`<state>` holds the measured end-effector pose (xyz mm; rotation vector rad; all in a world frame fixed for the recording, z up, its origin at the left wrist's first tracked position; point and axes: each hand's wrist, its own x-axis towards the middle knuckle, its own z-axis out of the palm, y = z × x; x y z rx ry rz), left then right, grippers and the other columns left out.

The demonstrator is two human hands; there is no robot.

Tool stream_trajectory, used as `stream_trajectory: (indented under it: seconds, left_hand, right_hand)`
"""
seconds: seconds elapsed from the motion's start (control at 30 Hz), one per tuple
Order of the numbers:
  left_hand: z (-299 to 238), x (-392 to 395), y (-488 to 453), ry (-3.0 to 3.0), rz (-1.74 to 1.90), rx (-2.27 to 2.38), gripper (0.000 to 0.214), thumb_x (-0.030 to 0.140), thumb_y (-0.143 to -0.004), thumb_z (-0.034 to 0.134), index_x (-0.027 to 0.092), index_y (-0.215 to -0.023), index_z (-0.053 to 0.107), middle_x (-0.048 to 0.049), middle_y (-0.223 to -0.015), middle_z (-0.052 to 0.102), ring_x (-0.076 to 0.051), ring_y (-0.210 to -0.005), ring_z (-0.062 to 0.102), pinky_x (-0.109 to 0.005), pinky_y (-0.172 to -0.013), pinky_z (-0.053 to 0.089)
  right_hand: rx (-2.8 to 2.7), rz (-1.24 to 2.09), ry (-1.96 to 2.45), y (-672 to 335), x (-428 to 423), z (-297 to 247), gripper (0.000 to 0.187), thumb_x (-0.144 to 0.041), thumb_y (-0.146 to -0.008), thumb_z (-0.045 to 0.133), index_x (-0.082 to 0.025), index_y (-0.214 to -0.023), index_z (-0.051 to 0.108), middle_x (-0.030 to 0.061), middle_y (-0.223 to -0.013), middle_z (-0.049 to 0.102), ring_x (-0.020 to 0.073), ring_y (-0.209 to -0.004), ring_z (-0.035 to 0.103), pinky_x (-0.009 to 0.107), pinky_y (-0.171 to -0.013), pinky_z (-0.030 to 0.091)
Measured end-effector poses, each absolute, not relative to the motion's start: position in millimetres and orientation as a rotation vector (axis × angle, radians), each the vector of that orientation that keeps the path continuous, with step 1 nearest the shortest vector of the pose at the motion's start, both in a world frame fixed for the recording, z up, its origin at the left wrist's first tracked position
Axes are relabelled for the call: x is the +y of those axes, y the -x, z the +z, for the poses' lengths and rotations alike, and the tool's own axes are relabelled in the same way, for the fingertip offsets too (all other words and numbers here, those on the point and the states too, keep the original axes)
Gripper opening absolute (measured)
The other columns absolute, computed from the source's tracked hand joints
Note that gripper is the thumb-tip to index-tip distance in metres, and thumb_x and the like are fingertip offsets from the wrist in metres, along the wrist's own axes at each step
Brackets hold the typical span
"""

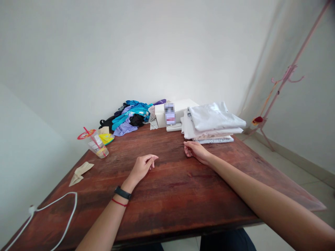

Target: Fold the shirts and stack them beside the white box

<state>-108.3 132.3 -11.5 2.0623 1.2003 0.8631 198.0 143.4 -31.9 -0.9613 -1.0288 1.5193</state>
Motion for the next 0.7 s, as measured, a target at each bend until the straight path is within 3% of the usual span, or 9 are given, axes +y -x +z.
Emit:
stream_trajectory:
  seconds: [0.23,0.33,0.53,0.7]
  left_hand:
    - [-9,130,107,-2.087,0.851,1.211,0.038,0.047,-0.096,0.056,0.017,-0.101,0.079,-0.0004,-0.061,0.066,-0.013,-0.052,0.059,-0.021,-0.057,0.044]
    - [-9,129,107,-2.082,0.852,1.21,0.039,0.048,-0.097,0.055,0.017,-0.103,0.078,-0.0006,-0.062,0.066,-0.013,-0.053,0.059,-0.022,-0.056,0.043]
    - [-4,126,107,-2.119,0.845,1.189,0.039,0.047,-0.098,0.053,0.017,-0.101,0.077,-0.0003,-0.063,0.066,-0.013,-0.053,0.058,-0.022,-0.058,0.043]
    - [-3,127,107,-2.146,0.836,1.191,0.037,0.046,-0.098,0.053,0.018,-0.099,0.078,-0.0007,-0.065,0.068,-0.014,-0.056,0.06,-0.022,-0.059,0.043]
  right_hand:
    - [-0.992,1.361,0.969,-216,141,-5,0.03,-0.046,-0.083,0.072,-0.016,-0.08,0.067,0.0003,-0.058,0.064,0.0108,-0.046,0.055,0.021,-0.045,0.043]
    - [-0.813,1.266,0.945,-230,138,13,0.038,-0.054,-0.09,0.061,-0.017,-0.089,0.068,0.001,-0.061,0.065,0.0118,-0.045,0.055,0.022,-0.041,0.042]
    - [-0.542,1.284,1.057,-235,128,32,0.054,-0.062,-0.098,0.043,-0.015,-0.09,0.067,0.007,-0.068,0.07,0.0105,-0.039,0.053,0.02,-0.034,0.039]
    - [-0.533,1.245,1.094,-240,127,36,0.033,-0.043,-0.1,0.049,-0.016,-0.09,0.065,0.0071,-0.072,0.074,0.0116,-0.041,0.059,0.02,-0.037,0.047]
